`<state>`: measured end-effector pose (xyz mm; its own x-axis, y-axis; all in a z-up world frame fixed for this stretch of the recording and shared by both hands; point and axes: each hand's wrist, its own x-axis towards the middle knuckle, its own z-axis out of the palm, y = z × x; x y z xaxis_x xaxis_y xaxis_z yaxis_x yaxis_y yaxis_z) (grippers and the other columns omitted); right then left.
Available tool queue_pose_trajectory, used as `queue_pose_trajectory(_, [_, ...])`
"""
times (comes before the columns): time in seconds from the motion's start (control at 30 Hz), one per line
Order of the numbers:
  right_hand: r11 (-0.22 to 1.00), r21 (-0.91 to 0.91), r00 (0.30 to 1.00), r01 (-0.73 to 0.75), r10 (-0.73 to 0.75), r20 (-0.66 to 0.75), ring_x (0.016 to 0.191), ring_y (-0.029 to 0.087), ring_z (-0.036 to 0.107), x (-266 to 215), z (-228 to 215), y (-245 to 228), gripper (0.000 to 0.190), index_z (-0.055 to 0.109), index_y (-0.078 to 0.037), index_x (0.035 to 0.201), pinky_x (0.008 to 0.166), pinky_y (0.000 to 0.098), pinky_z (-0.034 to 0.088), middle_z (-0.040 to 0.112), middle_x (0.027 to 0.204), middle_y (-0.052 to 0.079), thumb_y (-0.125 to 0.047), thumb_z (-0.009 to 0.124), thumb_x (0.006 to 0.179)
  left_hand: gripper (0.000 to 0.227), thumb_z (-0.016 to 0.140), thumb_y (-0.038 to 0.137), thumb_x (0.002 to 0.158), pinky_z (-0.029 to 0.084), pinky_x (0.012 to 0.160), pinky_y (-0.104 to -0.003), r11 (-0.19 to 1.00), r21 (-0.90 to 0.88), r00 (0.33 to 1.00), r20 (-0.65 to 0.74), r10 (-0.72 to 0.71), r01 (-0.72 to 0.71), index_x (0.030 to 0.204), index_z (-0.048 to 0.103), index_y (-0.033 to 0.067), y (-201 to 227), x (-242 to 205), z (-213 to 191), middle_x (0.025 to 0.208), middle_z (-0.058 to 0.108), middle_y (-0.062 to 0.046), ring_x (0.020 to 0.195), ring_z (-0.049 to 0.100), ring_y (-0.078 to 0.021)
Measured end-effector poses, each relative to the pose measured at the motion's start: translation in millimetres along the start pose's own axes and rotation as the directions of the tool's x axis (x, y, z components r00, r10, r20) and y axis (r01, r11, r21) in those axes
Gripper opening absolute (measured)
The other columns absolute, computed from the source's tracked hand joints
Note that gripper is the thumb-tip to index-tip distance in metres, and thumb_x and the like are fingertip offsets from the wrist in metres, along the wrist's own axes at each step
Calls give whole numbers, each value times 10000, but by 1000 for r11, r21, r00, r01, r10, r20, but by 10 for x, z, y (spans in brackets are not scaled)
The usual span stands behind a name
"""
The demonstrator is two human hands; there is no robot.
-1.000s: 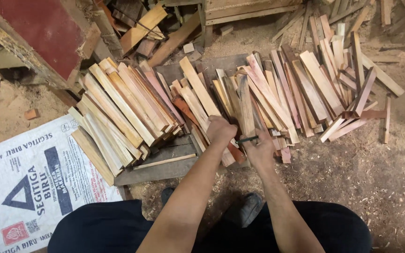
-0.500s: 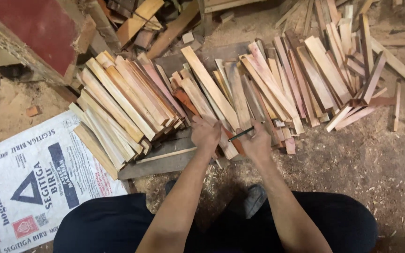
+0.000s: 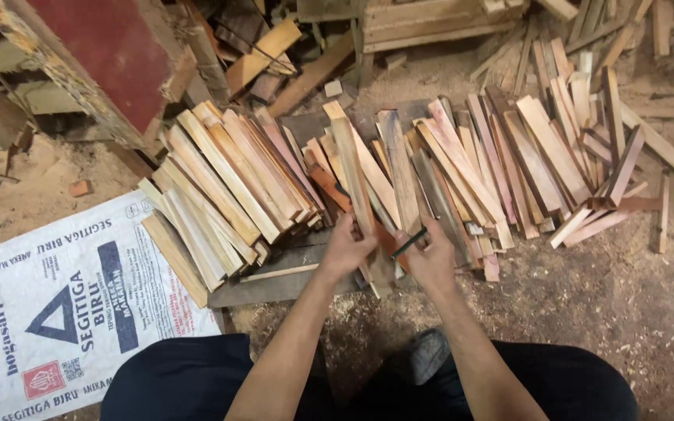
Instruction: The person sits on the floor and sorts through a pile of wooden strips, picking them up one by one, inspecting them, and placing them into organized stacks. The person uses a pencil to mark some of the wood pieces during the sorting process.
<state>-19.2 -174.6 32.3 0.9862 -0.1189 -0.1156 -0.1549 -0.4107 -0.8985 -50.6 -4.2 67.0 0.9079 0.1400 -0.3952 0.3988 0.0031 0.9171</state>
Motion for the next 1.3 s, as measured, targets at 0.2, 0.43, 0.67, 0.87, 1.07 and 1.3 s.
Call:
queue_pose_trajectory(0.2, [997,77,999,33,-35,27,1104,416,683,-58,-30,-59,625,674,-38,1325,900,457,538,726,1087,293,-287,877,789,469,557,-25,830,503,936,-543,980,-15,972,120,200,-200,1293,495,-61,217,-334,-33,1164,599,-330,1145,586,-452])
queue_pose_trajectory(0.43, [996,58,997,75,-76,9,1206,451,614,-205,-50,-138,633,674,-73,1317,977,528,505,687,1185,307,-320,878,771,446,630,-36,777,545,846,-442,977,-48,966,143,215,-210,1220,581,-28,-122,-147,-50,1045,669,-216,1030,582,-263])
queue_pose_trajectory(0.67, [926,378,1000,10,-12,2,772,161,645,-251,-125,-149,557,644,7,1315,652,256,536,688,842,110,-139,863,824,393,852,162,769,592,458,-349,947,-306,988,-149,49,-93,1063,638,12,-220,297,-162,771,663,-89,618,682,-222])
queue_pose_trajectory(0.87, [911,412,999,-2,-19,47,707,158,675,-68,-189,97,591,618,33,1305,588,232,533,637,768,84,-192,886,829,382,863,153,804,619,457,-399,835,-548,978,-194,-77,-43,989,592,-43,-335,541,-240,773,675,-130,625,720,-292])
queue_pose_trajectory(1.07, [904,427,999,15,-32,33,700,128,661,-101,-204,-14,546,624,40,1282,629,208,527,616,752,59,-154,879,839,385,869,184,819,649,517,-418,760,-650,988,-119,-94,-6,997,599,-24,-328,558,-251,877,739,-205,696,759,-306])
queue_pose_trajectory(1.3, [886,463,998,-23,-4,57,725,130,664,-96,-206,10,602,597,40,1335,665,210,541,652,792,70,-147,877,836,357,830,179,860,656,546,-425,711,-703,994,-61,-86,18,1061,607,-15,-455,637,-221,909,748,-214,720,768,-309])
